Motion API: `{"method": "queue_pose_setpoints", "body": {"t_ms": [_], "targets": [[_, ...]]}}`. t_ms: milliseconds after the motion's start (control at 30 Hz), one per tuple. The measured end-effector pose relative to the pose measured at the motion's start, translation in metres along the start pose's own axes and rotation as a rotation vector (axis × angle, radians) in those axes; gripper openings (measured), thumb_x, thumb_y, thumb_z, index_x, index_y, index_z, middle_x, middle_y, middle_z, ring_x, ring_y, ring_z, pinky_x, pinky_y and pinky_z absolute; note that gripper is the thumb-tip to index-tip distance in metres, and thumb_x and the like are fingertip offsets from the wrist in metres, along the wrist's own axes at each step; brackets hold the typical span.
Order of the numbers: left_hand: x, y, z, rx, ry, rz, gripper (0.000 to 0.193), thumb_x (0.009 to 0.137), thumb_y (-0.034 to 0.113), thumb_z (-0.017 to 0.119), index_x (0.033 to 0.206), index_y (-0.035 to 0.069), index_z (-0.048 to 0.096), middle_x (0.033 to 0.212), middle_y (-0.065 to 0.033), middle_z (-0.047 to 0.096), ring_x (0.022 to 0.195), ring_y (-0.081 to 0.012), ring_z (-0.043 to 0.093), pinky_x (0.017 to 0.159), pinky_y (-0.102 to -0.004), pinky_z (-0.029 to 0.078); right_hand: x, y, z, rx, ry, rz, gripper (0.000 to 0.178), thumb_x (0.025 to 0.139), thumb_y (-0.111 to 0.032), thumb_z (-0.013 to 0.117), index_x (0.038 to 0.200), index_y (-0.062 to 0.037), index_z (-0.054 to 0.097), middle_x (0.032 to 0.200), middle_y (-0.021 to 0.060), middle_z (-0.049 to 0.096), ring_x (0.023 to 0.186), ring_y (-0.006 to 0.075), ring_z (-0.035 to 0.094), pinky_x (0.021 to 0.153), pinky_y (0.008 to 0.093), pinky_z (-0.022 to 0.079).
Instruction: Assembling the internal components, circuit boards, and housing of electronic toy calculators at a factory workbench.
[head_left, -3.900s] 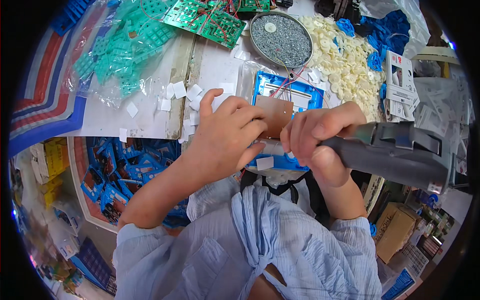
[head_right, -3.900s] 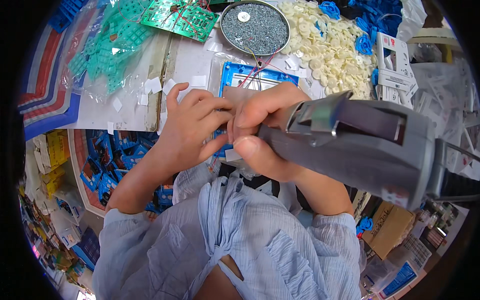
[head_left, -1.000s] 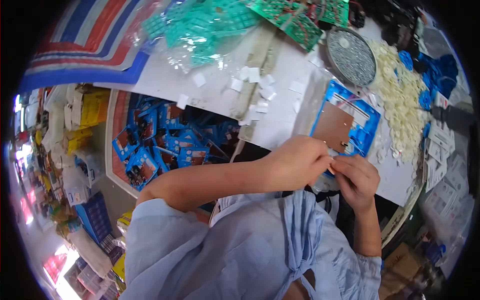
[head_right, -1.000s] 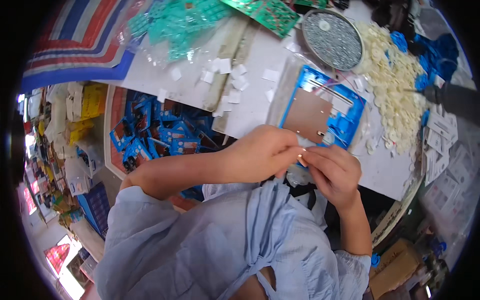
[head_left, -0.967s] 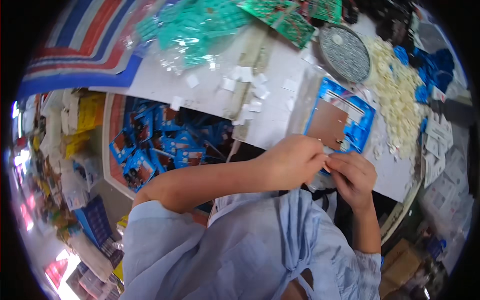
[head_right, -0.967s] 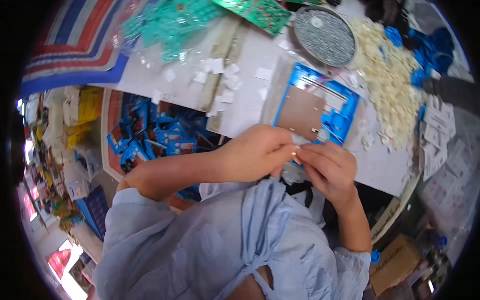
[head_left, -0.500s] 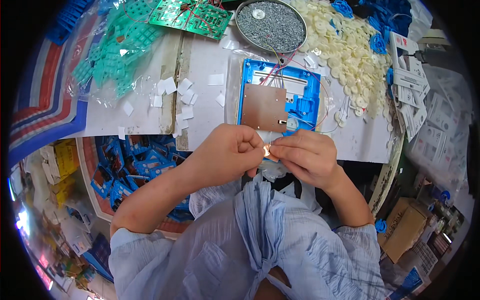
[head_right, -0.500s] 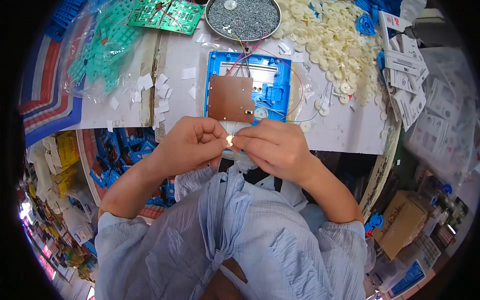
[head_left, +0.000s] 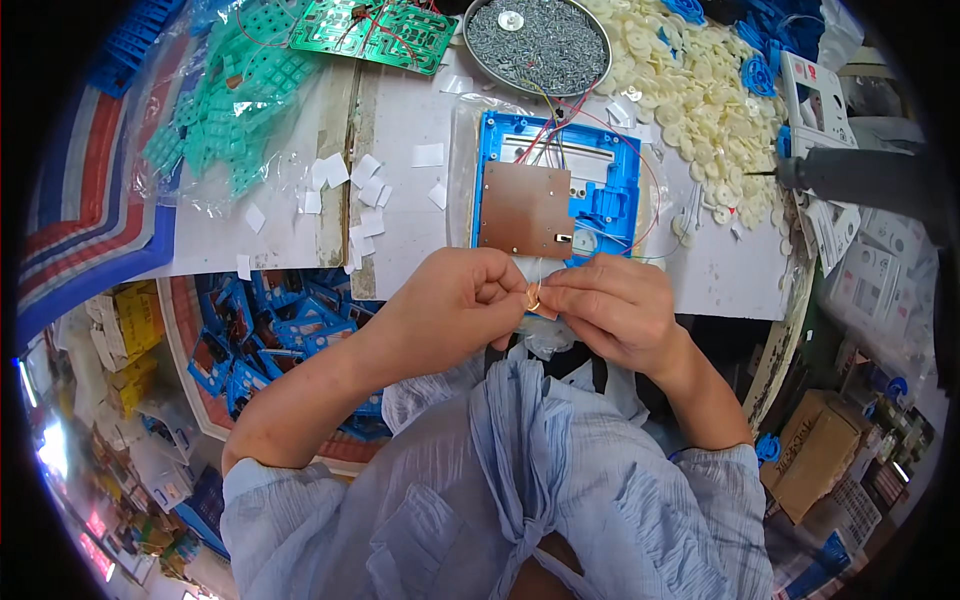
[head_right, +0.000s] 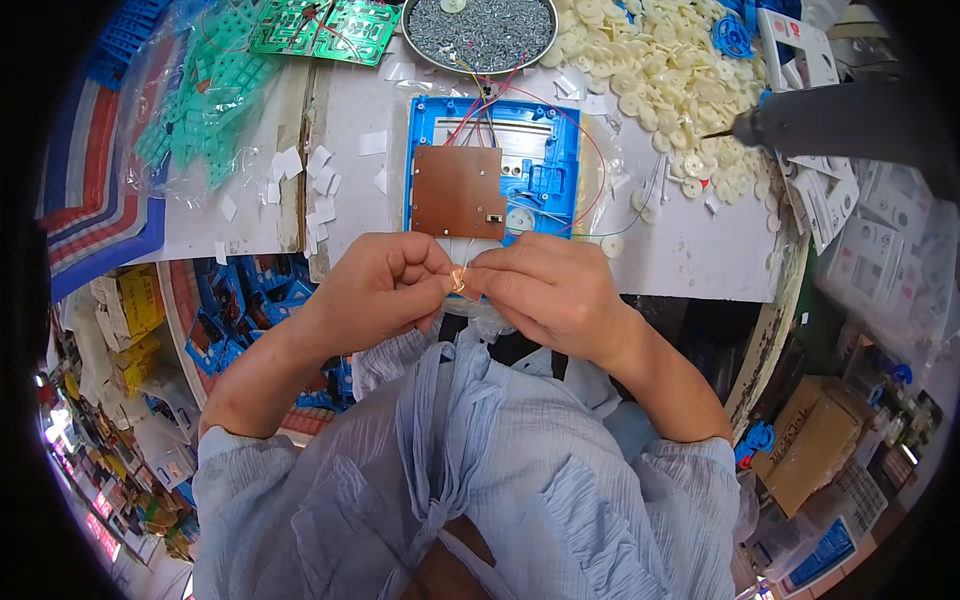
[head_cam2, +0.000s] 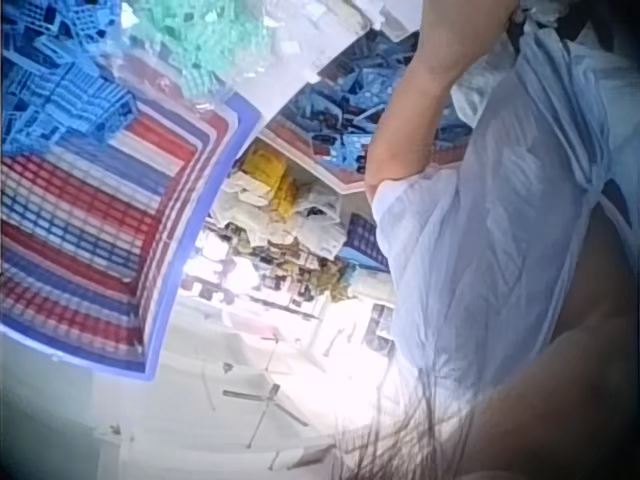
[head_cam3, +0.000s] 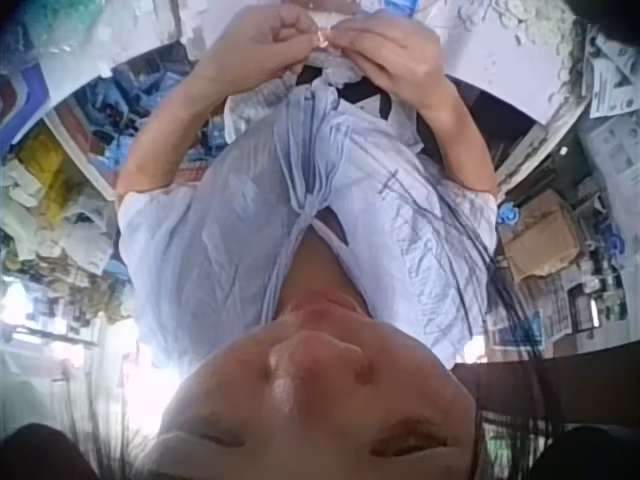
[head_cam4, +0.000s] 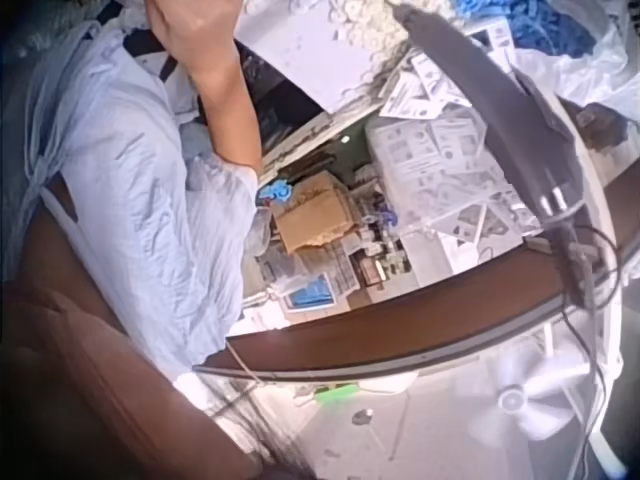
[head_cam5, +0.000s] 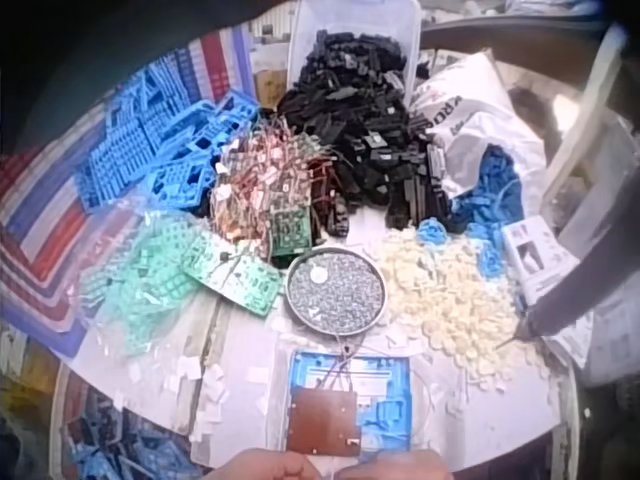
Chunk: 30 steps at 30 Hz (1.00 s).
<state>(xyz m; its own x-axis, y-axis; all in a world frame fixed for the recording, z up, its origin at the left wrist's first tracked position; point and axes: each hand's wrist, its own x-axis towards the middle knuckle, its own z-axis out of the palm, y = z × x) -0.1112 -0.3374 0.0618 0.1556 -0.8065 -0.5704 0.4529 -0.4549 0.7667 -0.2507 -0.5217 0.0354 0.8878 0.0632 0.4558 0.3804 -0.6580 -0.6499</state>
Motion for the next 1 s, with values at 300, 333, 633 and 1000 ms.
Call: {"method": "queue_pose_setpoints", "body": {"t_ms": [300,333,633,1000], "targets": [[-0.003,-0.007,0.000,0.141,0.041,0.071,0.007,0.095,0.006,0.058,0.092,0.001,0.061,0.067,0.0090,0.050,0.060,0.0034,0.041,0.051,-0.0178,0.032,0.003,-0.004,0.003,-0.025,-0.039,0.008,0.029,0.067,-0.002,0.079,0.095,-0.0044,0.072,0.094,0.0070,0.071,0.067,0.0224,0.063,0.057,0.0325,0.053],[-0.003,-0.005,-0.001,0.116,0.032,0.068,0.008,0.096,0.006,0.057,0.091,0.001,0.062,0.067,0.0086,0.051,0.059,0.0031,0.042,0.051,-0.0179,0.032,0.003,-0.005,0.002,-0.042,-0.037,0.013,0.029,0.067,-0.002,0.079,0.095,-0.0044,0.072,0.094,0.0071,0.071,0.068,0.0225,0.064,0.057,0.0326,0.053],[-0.001,-0.004,-0.007,0.063,0.051,0.020,0.009,0.095,0.006,0.058,0.092,-0.001,0.063,0.064,0.0043,0.055,0.054,-0.0003,0.047,0.048,-0.0193,0.034,0.004,-0.002,0.003,-0.039,-0.003,-0.001,0.030,0.067,-0.003,0.078,0.097,-0.0049,0.072,0.092,0.0068,0.071,0.070,0.0225,0.065,0.057,0.0323,0.053],[-0.004,-0.002,-0.004,0.005,0.050,0.024,0.012,0.096,0.010,0.060,0.092,-0.001,0.063,0.065,0.0051,0.056,0.057,0.0006,0.046,0.049,-0.0212,0.033,0.009,-0.007,-0.002,0.017,0.016,0.075,0.029,0.067,-0.002,0.078,0.095,-0.0064,0.071,0.089,0.0063,0.068,0.071,0.0239,0.062,0.056,0.0316,0.050]]}}
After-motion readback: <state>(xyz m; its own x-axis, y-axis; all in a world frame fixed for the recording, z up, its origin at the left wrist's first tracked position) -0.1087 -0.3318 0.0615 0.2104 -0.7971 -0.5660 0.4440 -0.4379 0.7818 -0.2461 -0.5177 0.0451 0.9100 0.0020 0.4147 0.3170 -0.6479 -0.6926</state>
